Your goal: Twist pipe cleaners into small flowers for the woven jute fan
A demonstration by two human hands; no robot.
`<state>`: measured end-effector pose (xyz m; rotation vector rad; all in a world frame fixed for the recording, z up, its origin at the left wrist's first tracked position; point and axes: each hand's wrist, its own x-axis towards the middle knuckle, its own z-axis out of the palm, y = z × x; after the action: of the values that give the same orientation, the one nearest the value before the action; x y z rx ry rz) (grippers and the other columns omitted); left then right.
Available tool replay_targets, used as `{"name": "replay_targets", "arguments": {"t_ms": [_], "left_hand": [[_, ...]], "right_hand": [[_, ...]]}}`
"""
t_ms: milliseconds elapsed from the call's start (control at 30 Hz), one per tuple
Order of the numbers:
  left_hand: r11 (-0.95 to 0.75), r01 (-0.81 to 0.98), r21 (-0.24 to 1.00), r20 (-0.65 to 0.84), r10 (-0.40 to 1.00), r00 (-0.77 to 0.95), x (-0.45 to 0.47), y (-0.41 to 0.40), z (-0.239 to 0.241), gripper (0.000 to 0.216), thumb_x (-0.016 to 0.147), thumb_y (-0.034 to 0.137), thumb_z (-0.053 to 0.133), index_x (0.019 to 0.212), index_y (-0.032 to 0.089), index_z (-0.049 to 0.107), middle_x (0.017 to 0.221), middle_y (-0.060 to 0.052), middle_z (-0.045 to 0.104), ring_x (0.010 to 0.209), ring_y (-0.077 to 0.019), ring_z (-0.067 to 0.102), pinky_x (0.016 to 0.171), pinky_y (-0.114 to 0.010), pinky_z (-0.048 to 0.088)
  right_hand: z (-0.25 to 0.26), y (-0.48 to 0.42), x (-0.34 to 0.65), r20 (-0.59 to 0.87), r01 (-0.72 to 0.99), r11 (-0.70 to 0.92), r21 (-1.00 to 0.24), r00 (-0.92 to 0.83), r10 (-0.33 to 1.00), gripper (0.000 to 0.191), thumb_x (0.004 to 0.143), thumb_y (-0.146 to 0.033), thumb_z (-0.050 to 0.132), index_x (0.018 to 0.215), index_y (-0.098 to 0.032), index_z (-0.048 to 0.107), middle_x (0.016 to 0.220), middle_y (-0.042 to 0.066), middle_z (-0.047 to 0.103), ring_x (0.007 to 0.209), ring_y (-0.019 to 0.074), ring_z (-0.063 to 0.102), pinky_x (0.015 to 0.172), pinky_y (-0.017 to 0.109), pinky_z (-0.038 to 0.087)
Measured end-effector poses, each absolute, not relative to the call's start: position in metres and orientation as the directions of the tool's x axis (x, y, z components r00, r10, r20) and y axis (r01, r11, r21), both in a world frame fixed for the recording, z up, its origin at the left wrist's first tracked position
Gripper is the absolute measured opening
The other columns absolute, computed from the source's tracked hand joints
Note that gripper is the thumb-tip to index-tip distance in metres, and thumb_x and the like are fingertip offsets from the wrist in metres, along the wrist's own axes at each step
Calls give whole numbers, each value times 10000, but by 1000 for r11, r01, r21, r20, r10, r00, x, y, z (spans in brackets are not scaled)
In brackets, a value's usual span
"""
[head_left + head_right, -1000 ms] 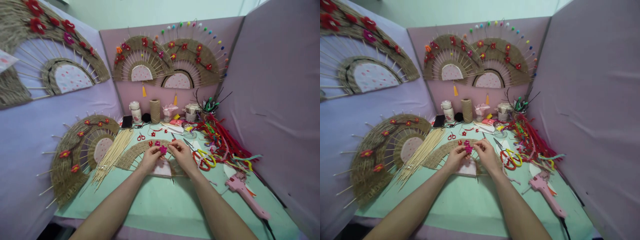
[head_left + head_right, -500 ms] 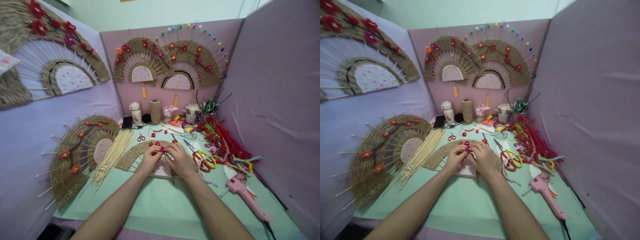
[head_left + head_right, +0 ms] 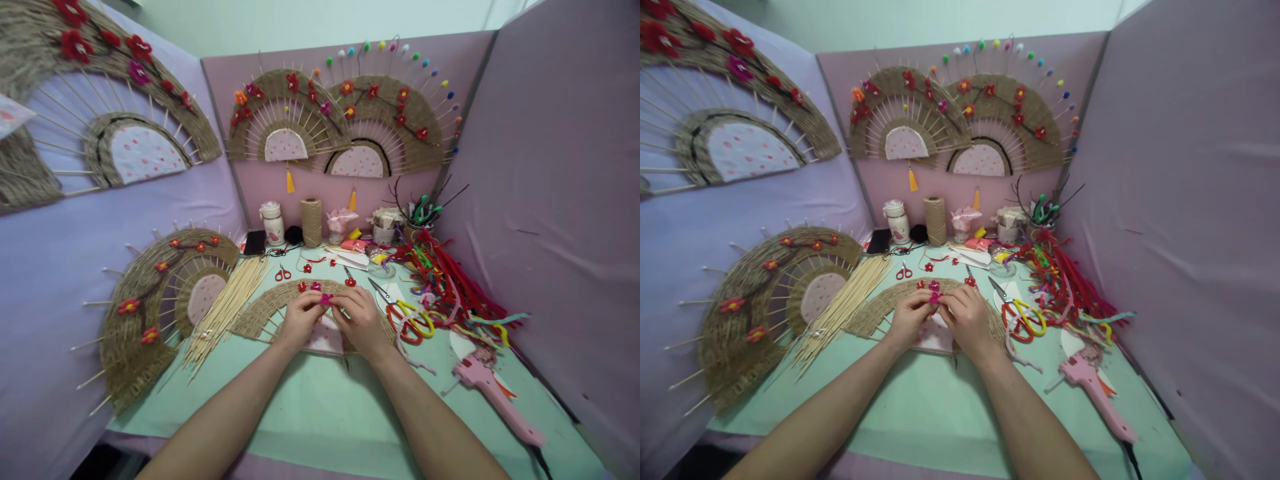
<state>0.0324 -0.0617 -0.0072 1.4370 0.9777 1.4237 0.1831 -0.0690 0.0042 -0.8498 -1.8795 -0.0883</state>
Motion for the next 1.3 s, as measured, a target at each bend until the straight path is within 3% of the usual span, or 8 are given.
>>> {"name": "replay_targets", "arguments": {"t_ms": [167, 300, 433, 567, 700, 967, 1167, 1300], "left_hand": [[-172, -10, 985, 170, 960, 222, 28, -65, -1, 272, 766, 399, 595, 897, 178, 684, 547, 18, 552, 363, -59, 370, 356, -197, 270], [-215, 60, 975, 190, 940, 284, 21, -65, 9, 278, 775, 414, 576, 813, 167, 698, 704, -33, 629, 409, -62, 415, 389, -202, 320], [-389, 104, 916, 376, 919, 123, 19, -62, 11, 216, 766, 361, 599, 772, 177, 712, 868, -71, 654, 694, -145, 570, 609, -249, 455], [-499, 159, 852, 494, 867, 72, 21, -63, 10, 165, 774, 292, 600, 782, 180, 721, 868, -82, 656, 887, -188, 576, 844, -321, 429], [-516, 191, 835, 518, 855, 43, 26, -66, 7, 128, 751, 260, 617, 730, 183, 717, 847, -75, 641, 850, -177, 578, 801, -306, 445], [-507, 200, 839, 508, 860, 50, 31, -67, 3, 122, 735, 239, 609, 712, 176, 710, 822, -76, 629, 705, -146, 562, 561, -238, 438], [-534, 229, 814, 540, 841, 39, 31, -66, 2, 105, 725, 205, 614, 714, 194, 718, 796, -67, 639, 787, -172, 578, 739, -300, 459], [-510, 243, 825, 526, 851, 0, 33, -66, -1, 87, 708, 206, 628, 701, 194, 714, 778, -55, 634, 774, -172, 575, 745, -303, 455]], "right_hand": [[6, -68, 186, 837, 533, 793, -294, -258, 483, 138, 834, -169, 536, 885, -223, 652, 846, 49, 676, 815, 185, 544, 723, 351, 458], [8, -68, 187, 816, 516, 794, -320, -276, 508, 172, 846, -175, 516, 923, -241, 655, 877, 49, 676, 835, 187, 544, 743, 361, 476], [6, -70, 185, 793, 547, 763, -344, -267, 548, 262, 829, -204, 539, 1083, -236, 592, 1023, 72, 636, 954, 209, 536, 818, 395, 468], [4, -73, 181, 806, 580, 743, -334, -232, 544, 290, 800, -211, 566, 1090, -209, 560, 1051, 91, 596, 987, 222, 524, 849, 404, 452], [4, -76, 178, 820, 606, 737, -299, -231, 523, 192, 791, -211, 578, 982, -205, 590, 978, 80, 611, 941, 216, 524, 826, 394, 446], [5, -75, 180, 814, 641, 715, -278, -238, 530, 116, 805, -212, 572, 906, -212, 628, 892, 64, 647, 872, 203, 538, 779, 369, 429], [6, -77, 178, 822, 675, 689, -262, -217, 526, 103, 828, -217, 551, 878, -217, 642, 860, 58, 659, 853, 201, 537, 785, 370, 411], [5, -77, 176, 819, 703, 664, -255, -207, 534, 94, 831, -225, 557, 876, -218, 640, 869, 53, 666, 872, 202, 534, 792, 367, 397]]}}
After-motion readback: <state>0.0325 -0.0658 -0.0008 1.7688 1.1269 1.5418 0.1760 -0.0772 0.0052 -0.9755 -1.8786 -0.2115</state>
